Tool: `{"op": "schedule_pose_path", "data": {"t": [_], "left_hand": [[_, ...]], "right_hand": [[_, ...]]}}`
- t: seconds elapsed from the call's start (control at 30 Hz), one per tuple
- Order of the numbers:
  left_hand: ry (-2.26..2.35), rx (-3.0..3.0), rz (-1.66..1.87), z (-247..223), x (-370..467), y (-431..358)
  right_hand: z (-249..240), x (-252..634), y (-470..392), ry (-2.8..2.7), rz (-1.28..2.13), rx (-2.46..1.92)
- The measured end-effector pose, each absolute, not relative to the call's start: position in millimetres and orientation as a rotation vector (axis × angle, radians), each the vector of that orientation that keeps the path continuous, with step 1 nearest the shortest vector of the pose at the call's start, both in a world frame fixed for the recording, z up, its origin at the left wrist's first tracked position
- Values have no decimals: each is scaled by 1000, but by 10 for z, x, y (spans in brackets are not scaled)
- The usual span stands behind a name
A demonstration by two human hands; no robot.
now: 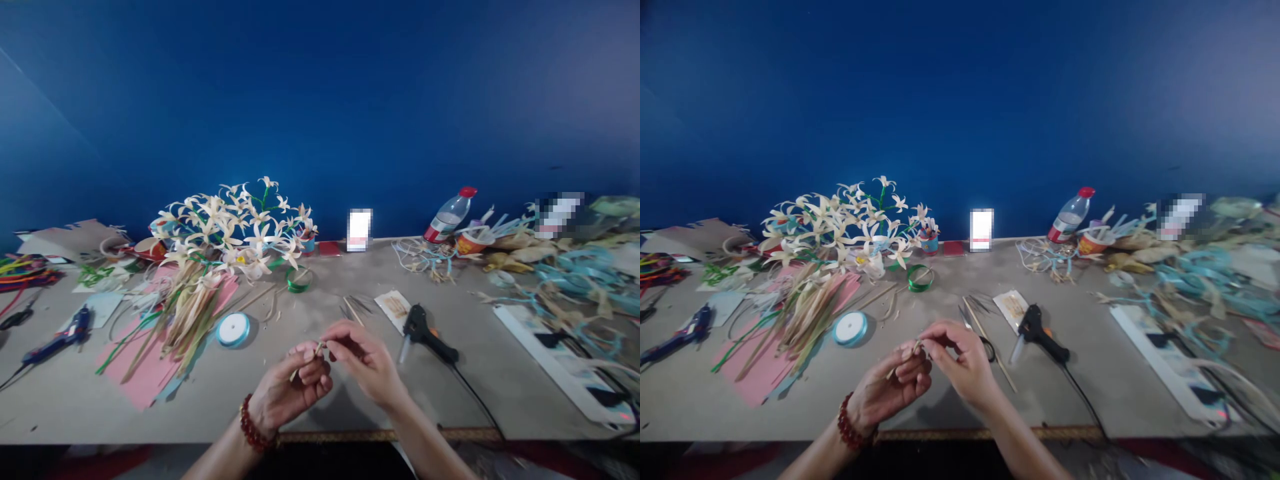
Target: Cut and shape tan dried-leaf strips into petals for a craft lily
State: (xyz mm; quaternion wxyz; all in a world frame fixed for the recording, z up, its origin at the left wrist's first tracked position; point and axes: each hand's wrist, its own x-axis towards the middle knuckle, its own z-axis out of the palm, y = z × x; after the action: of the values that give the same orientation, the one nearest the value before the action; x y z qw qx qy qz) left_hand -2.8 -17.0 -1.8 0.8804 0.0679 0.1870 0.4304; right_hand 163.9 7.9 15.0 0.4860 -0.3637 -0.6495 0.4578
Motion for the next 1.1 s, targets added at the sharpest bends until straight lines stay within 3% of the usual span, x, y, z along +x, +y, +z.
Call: {"op": "schedule_pose_path", "data": {"t": [1.1], "left_hand": [[445,196,913,-24,8,-150]], "right_hand": [[144,1678,98,-1637,1111,-949]]}}
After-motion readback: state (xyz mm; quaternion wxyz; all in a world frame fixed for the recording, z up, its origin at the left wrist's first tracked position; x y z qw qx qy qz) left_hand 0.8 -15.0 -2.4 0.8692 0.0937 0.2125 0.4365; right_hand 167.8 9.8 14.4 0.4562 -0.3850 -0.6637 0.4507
